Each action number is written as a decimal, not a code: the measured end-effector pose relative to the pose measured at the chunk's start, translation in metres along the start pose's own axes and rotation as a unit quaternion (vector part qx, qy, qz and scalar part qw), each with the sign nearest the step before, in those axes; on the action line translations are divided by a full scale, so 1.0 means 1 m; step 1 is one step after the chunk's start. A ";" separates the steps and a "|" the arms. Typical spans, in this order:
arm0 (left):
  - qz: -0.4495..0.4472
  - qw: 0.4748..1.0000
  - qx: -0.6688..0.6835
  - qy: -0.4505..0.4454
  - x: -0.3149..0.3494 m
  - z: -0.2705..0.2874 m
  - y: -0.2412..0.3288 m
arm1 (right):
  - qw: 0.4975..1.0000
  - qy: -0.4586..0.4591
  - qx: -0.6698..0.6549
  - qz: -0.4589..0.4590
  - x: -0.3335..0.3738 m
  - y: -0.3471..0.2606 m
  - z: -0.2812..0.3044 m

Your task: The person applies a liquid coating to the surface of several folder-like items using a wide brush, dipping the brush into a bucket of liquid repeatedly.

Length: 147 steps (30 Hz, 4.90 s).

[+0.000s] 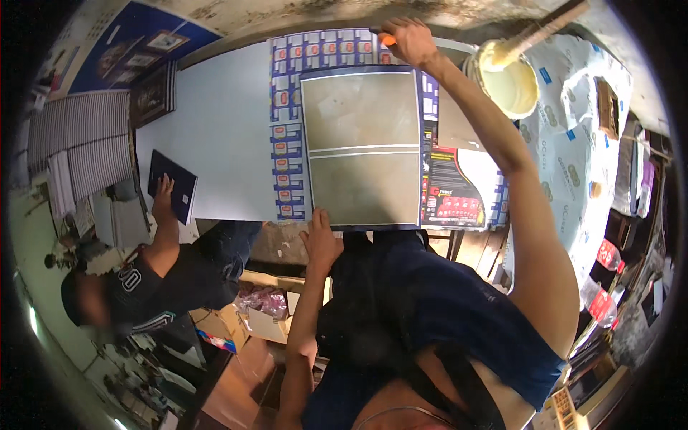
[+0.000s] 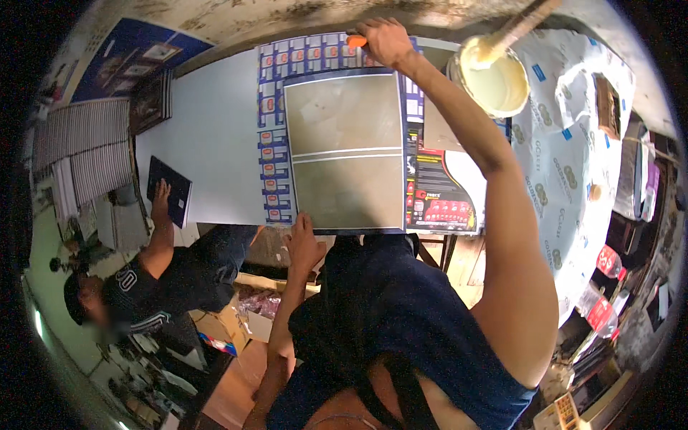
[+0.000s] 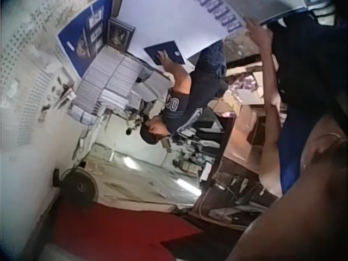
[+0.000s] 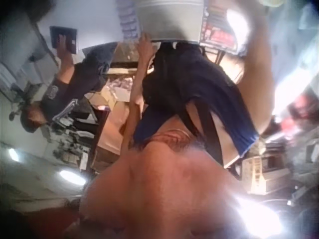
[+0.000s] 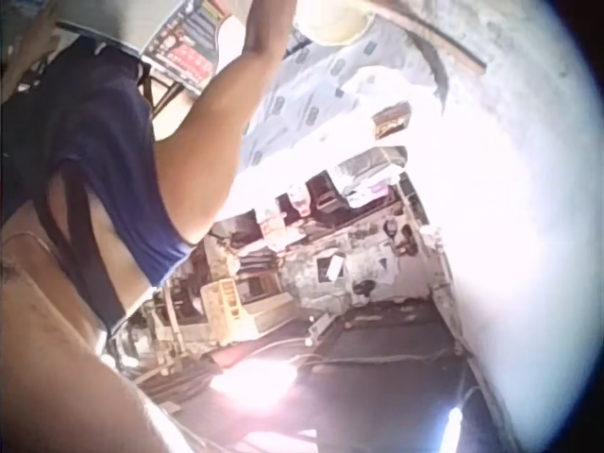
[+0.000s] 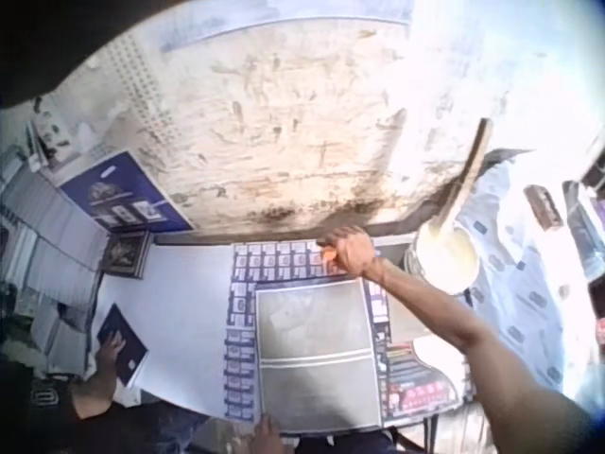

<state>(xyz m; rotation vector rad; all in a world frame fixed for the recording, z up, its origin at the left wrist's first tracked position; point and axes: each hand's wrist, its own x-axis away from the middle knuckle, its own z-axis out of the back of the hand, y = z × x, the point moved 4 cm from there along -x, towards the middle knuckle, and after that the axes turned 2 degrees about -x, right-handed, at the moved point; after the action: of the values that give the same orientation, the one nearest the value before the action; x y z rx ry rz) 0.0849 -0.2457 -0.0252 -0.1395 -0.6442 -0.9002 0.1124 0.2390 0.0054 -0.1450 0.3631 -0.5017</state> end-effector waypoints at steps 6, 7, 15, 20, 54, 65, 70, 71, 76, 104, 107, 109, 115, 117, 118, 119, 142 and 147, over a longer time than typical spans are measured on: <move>0.019 1.000 0.013 0.013 0.001 -0.003 -0.003 | 0.925 -0.250 -0.231 0.168 0.003 -0.106 -0.030; 0.022 1.000 0.014 0.015 0.001 -0.001 -0.005 | 0.934 -0.266 -0.179 0.159 -0.015 -0.100 -0.040; 0.029 0.999 0.015 0.039 0.002 -0.007 -0.003 | 0.927 -0.231 -0.253 0.152 -0.073 -0.165 -0.043; 0.020 0.999 0.003 0.029 0.003 0.003 0.001 | 0.959 -0.130 -0.084 0.235 -0.104 -0.170 -0.060; -0.117 0.976 -0.032 0.180 -0.003 -0.036 -0.032 | 0.896 -0.287 -0.057 0.334 0.268 -0.231 0.031; -0.191 0.960 -0.022 0.203 -0.009 -0.030 -0.034 | 0.954 -0.274 -0.059 0.104 0.354 -0.195 0.077; -0.196 0.956 -0.015 0.217 -0.011 -0.039 -0.043 | 0.969 -0.246 0.027 0.028 0.393 -0.215 0.121; -0.201 0.955 -0.012 0.219 -0.011 -0.034 -0.040 | 0.981 -0.193 -0.001 -0.015 0.385 -0.217 0.121; -0.222 0.956 -0.023 0.189 -0.010 -0.022 -0.032 | 0.960 -0.266 0.041 -0.076 0.440 -0.230 0.089; 0.030 0.982 0.166 0.089 -0.207 0.095 -0.029 | 0.826 0.262 -0.167 -0.471 0.458 -0.191 0.174; 0.049 0.984 0.150 0.081 -0.204 0.104 -0.042 | 0.837 0.304 -0.183 -0.417 0.398 -0.169 0.164; 0.044 0.982 0.163 0.084 -0.217 0.095 -0.069 | 0.807 0.318 -0.217 -0.447 0.367 -0.144 0.119; 0.090 0.965 0.235 0.070 -0.226 0.069 -0.115 | 0.852 0.110 -0.207 -0.468 0.200 -0.170 -0.005; 0.039 0.973 0.216 0.074 -0.238 0.083 -0.079 | 0.850 0.246 -0.196 -0.423 0.269 -0.114 -0.023; 0.061 0.969 0.223 0.082 -0.237 0.081 -0.099 | 0.846 0.151 -0.150 -0.488 0.267 -0.121 -0.006; 0.050 0.965 0.243 0.081 -0.233 0.082 -0.104 | 0.833 0.228 -0.145 -0.483 0.277 -0.122 0.016; 0.183 0.932 0.174 0.259 -0.242 0.140 -0.338 | 0.570 0.514 -0.417 -0.487 0.466 -0.172 0.244; -0.013 0.918 0.175 0.355 -0.200 0.106 -0.285 | 0.777 0.419 -0.268 -0.384 0.340 -0.048 0.297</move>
<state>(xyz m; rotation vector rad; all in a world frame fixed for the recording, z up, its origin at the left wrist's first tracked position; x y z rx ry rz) -0.2720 -0.2476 -0.0974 0.5042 -0.1147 -0.7750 0.4791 0.0434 0.1882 -0.6524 1.3635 -1.2759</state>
